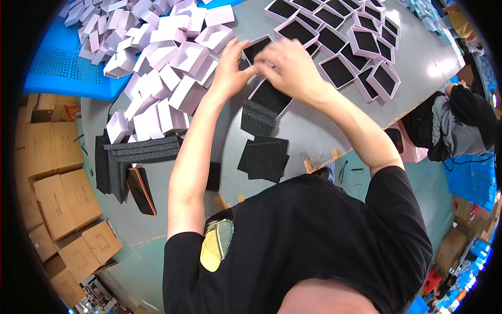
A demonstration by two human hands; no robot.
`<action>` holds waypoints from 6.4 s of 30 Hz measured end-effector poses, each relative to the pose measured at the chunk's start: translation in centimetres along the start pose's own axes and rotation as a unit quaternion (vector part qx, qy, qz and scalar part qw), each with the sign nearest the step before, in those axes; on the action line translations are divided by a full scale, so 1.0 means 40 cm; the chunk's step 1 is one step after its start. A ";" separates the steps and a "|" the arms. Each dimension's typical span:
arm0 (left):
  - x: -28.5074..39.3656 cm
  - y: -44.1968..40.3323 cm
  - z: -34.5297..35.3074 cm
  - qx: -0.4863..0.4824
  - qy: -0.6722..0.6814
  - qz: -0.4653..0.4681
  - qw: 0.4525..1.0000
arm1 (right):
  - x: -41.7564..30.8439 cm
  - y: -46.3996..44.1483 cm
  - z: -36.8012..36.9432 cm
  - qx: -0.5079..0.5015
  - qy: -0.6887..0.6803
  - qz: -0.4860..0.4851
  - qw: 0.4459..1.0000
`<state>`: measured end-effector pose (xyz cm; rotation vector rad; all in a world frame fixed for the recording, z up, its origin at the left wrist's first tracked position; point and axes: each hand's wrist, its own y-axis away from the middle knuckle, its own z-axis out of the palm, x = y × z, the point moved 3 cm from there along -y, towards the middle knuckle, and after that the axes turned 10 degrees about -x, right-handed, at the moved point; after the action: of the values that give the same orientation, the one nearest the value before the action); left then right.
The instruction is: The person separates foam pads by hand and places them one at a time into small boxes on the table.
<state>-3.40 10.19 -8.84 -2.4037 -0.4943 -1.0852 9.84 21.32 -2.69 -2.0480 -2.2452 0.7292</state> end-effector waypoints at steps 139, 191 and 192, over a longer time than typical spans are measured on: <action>0.097 0.232 -0.027 -0.021 -0.022 -0.134 0.991 | -0.084 0.044 0.070 -0.070 -0.045 -0.191 0.978; 0.068 0.176 0.014 -0.006 -0.007 -0.032 0.999 | -0.028 0.050 0.044 -0.171 0.033 -0.109 0.979; 0.080 0.162 0.004 0.008 -0.020 -0.005 1.000 | -0.024 0.058 0.026 -0.127 0.060 -0.110 0.984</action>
<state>1.88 5.32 -8.14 -2.4150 -0.5265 -1.0356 11.83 20.16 -4.15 -1.8330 -2.5476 0.3089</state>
